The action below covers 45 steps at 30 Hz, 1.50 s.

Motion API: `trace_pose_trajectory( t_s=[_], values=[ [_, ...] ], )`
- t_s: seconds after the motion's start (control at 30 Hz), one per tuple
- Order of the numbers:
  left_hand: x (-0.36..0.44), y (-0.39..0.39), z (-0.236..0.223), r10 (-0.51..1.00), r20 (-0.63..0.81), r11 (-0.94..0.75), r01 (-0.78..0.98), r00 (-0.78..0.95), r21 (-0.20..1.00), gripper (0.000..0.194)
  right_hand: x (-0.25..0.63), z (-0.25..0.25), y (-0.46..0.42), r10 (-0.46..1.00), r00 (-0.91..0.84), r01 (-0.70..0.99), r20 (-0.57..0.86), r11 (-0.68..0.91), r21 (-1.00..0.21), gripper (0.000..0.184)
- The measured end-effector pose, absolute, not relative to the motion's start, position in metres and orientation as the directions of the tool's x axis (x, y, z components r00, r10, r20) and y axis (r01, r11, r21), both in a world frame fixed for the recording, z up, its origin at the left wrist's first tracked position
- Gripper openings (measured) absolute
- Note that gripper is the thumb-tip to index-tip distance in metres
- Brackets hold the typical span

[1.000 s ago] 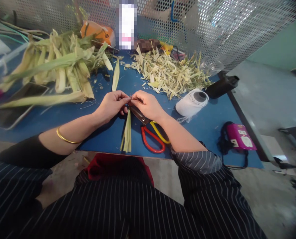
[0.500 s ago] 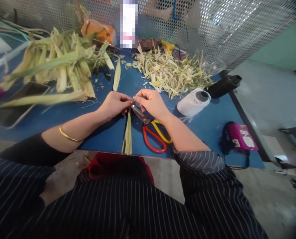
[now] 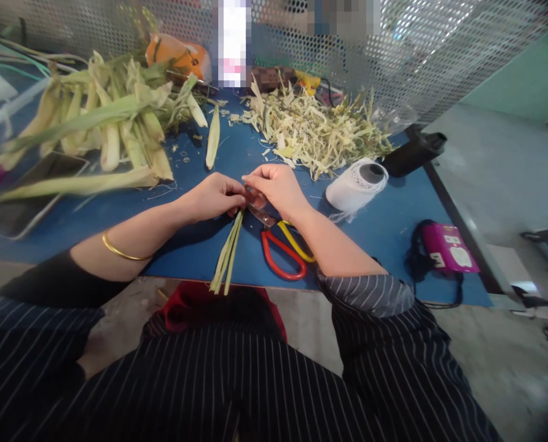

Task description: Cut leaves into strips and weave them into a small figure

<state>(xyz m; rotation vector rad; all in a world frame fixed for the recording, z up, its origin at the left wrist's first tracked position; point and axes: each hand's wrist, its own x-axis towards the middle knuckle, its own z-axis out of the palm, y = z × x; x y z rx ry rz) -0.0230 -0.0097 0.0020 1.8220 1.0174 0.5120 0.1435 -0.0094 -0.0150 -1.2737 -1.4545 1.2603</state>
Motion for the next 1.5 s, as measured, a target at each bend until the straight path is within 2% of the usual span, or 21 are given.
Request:
trace_pose_trajectory(
  t_s=[0.13,0.23,0.33,0.53,0.67,0.77,1.1,1.3,1.5],
  values=[
    [-0.023,-0.010,-0.001,0.851,-0.104,-0.157,0.440,0.514,0.884,0.022,0.146,-0.015,-0.008,0.978,-0.208,0.144,-0.001,0.030,-0.989,0.028],
    [-0.023,-0.008,-0.005,0.873,-0.112,-0.072,0.351,0.475,0.934,0.021,0.151,-0.010,-0.005,0.986,-0.133,0.133,0.103,0.121,-0.984,0.027],
    [-0.023,-0.007,-0.005,0.879,-0.136,0.020,0.251,0.456,0.968,0.018,0.160,-0.004,-0.002,0.977,-0.081,0.246,0.200,0.214,-0.945,0.026],
    [-0.022,-0.009,0.000,0.890,-0.177,0.106,0.186,0.421,0.977,0.020,0.170,0.004,-0.003,0.892,-0.393,0.505,0.223,0.412,-0.759,0.019],
    [-0.022,-0.008,-0.002,0.894,-0.189,0.131,0.165,0.407,0.978,0.018,0.167,0.002,-0.005,0.863,-0.434,0.634,0.258,0.496,-0.593,0.012],
    [-0.022,-0.007,-0.005,0.905,-0.184,0.130,0.161,0.384,0.978,0.019,0.166,0.002,-0.006,0.864,-0.428,0.663,0.266,0.500,-0.557,0.012],
    [-0.025,-0.003,-0.006,0.923,-0.232,0.206,0.114,0.307,0.972,0.021,0.163,0.005,-0.009,0.840,-0.497,0.555,0.217,0.501,-0.664,0.013],
    [-0.029,0.001,-0.006,0.917,-0.222,0.186,0.137,0.330,0.973,0.021,0.167,0.008,-0.009,0.854,-0.517,0.514,0.061,0.367,-0.775,0.020],
    [-0.030,0.000,-0.004,0.923,-0.076,-0.002,0.201,0.377,0.980,0.018,0.161,-0.009,-0.002,0.938,-0.295,0.291,0.184,0.272,-0.917,0.010]
  ],
)
